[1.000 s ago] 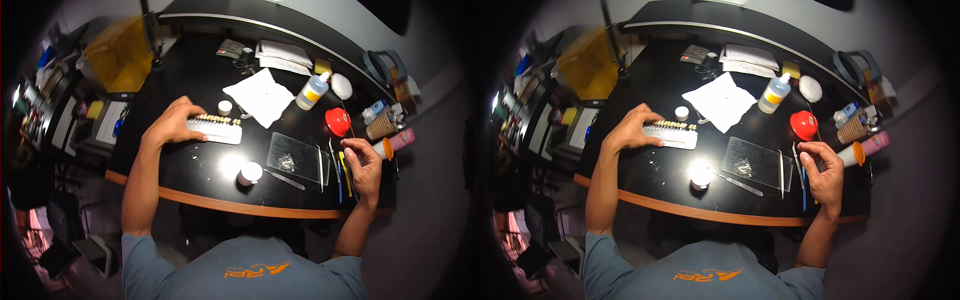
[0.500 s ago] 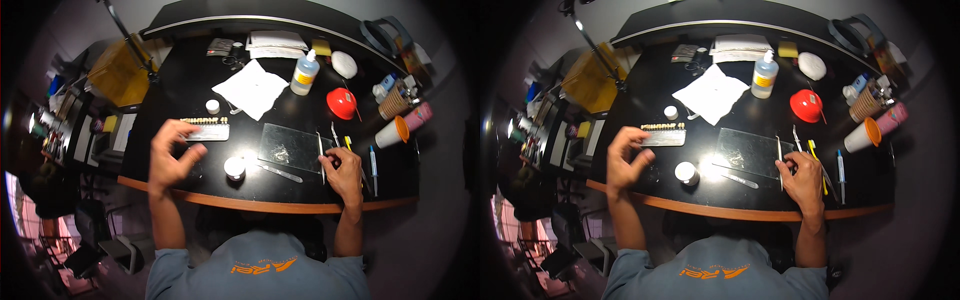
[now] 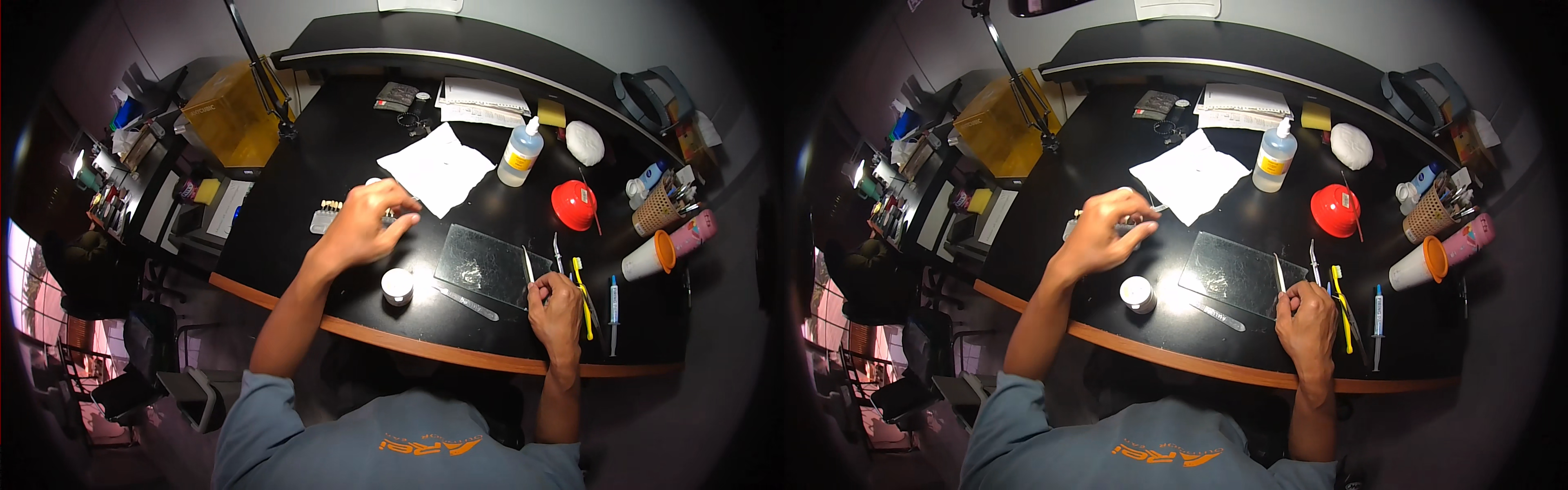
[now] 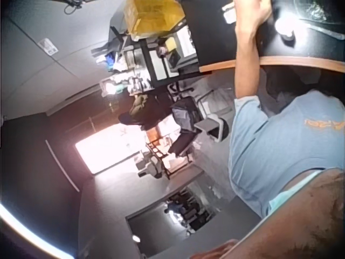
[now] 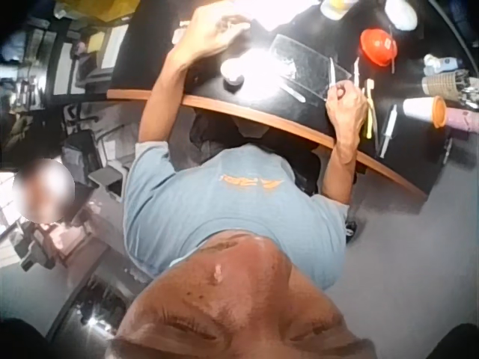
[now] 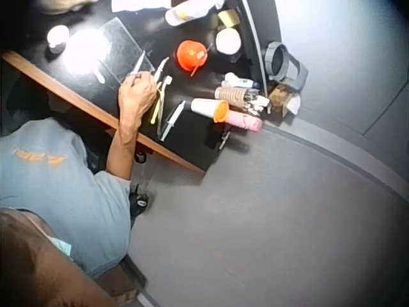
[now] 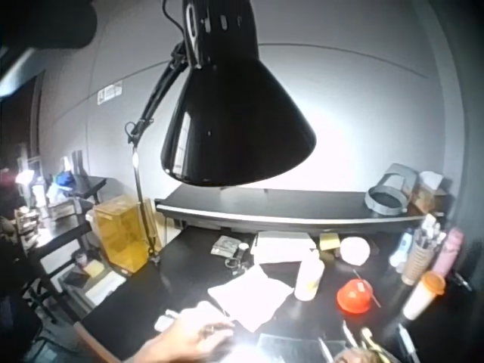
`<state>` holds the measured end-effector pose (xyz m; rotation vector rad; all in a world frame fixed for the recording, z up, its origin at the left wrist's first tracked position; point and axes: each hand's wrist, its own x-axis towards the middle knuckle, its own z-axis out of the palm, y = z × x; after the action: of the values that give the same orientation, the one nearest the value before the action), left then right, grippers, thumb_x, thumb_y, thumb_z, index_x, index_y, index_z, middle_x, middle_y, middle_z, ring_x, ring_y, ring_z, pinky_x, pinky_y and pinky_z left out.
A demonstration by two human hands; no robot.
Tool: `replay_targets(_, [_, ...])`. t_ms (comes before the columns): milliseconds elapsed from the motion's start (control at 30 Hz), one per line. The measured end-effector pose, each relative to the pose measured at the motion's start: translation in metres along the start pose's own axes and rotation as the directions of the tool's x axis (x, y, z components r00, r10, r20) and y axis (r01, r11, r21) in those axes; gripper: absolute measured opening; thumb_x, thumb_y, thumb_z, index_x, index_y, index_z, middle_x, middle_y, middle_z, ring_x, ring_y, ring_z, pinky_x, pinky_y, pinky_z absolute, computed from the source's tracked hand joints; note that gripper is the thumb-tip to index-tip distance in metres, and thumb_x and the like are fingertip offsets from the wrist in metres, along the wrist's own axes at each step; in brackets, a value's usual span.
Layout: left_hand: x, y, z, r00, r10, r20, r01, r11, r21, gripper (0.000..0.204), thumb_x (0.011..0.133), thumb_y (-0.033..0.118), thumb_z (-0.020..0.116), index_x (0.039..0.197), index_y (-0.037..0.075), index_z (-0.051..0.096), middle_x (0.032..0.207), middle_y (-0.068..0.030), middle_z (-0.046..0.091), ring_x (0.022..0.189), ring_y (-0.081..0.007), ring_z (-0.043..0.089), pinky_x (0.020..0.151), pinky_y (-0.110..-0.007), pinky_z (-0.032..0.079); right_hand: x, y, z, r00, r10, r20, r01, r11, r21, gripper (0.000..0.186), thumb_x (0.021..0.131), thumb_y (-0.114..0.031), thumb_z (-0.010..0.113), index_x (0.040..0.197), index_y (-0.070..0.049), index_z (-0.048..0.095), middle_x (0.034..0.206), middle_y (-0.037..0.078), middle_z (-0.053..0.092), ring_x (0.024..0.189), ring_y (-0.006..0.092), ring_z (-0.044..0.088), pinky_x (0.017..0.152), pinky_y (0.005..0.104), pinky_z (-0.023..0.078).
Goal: The person picks up a dental model, mixes white powder with liquid on a glass slab using a tool, and applies the mixture to the dental model.
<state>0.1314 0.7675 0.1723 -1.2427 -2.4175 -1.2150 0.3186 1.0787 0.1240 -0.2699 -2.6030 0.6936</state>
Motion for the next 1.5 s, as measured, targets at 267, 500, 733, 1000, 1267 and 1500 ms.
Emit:
replay_targets(267, [0.053, -0.053, 0.064, 0.972, -0.145, 0.186, 0.078, 0.942, 0.326, 0.028, 0.089, 0.022, 0.086, 0.108, 0.002, 0.081, 0.105, -0.0188, 0.076, 0.097, -0.0390, 0.075, 0.086, -0.048, 0.059, 0.001, -0.003, 0.001, 0.994, -0.080, -0.072, 0.086, 0.993, 0.085, 0.011, 0.087, -0.004, 0.077, 0.082, -0.003, 0.067, 0.074, 0.009, 0.062, 0.072, 0.0297, 0.061, 0.070, 0.0448, 0.048])
replay_targets(500, [0.048, -0.043, 0.060, 0.984, -0.169, 0.048, 0.169, 0.986, 0.016, 0.018, 0.089, 0.013, 0.085, 0.101, 0.000, 0.084, 0.091, -0.0153, 0.079, 0.073, -0.0218, 0.070, 0.070, -0.037, 0.057, 0.034, -0.026, -0.015, 0.952, -0.302, 0.056, 0.304, 0.952, -0.025, 0.009, 0.090, -0.004, 0.074, 0.090, -0.001, 0.065, 0.083, 0.015, 0.064, 0.085, 0.0354, 0.062, 0.078, 0.0475, 0.051])
replay_targets(733, [0.036, -0.022, 0.059, 0.946, 0.100, 0.310, -0.020, 0.968, -0.251, 0.019, 0.093, 0.013, 0.083, 0.106, -0.001, 0.083, 0.095, -0.0151, 0.078, 0.086, -0.0276, 0.074, 0.078, -0.038, 0.058, 0.061, -0.057, 0.010, 0.810, -0.509, 0.291, 0.547, 0.834, -0.064, 0.015, 0.089, -0.007, 0.075, 0.092, -0.003, 0.061, 0.089, 0.014, 0.065, 0.084, 0.0344, 0.065, 0.079, 0.0484, 0.054])
replay_targets(1000, [0.032, -0.014, 0.061, 0.918, 0.107, 0.382, -0.015, 0.972, -0.236, 0.025, 0.099, 0.023, 0.078, 0.108, 0.000, 0.084, 0.094, -0.0126, 0.072, 0.086, -0.0258, 0.071, 0.076, -0.038, 0.056, 0.061, -0.054, 0.013, 0.834, -0.525, 0.168, 0.524, 0.850, 0.051, 0.013, 0.090, 0.000, 0.073, 0.093, -0.001, 0.060, 0.088, 0.017, 0.061, 0.085, 0.0379, 0.063, 0.079, 0.0484, 0.053])
replay_targets(1267, [0.032, -0.019, 0.068, 0.945, 0.048, 0.323, 0.052, 0.954, -0.296, 0.023, 0.096, 0.018, 0.078, 0.107, -0.002, 0.083, 0.097, -0.0165, 0.077, 0.091, -0.0294, 0.074, 0.081, -0.042, 0.058, 0.055, -0.046, 0.020, 0.919, -0.379, 0.112, 0.355, 0.916, 0.187, 0.005, 0.091, 0.002, 0.068, 0.094, 0.001, 0.064, 0.090, 0.019, 0.065, 0.085, 0.0402, 0.064, 0.078, 0.0481, 0.052])
replay_targets(1500, [0.031, -0.010, 0.065, 0.960, -0.218, 0.174, 0.262, 0.917, -0.301, 0.019, 0.086, 0.015, 0.085, 0.098, 0.001, 0.085, 0.085, -0.0156, 0.082, 0.077, -0.0211, 0.079, 0.073, -0.034, 0.060, 0.048, -0.055, 0.029, 0.946, -0.324, 0.025, 0.312, 0.928, 0.204, 0.014, 0.093, 0.004, 0.066, 0.106, 0.005, 0.073, 0.091, 0.019, 0.066, 0.084, 0.0369, 0.066, 0.075, 0.0448, 0.053])
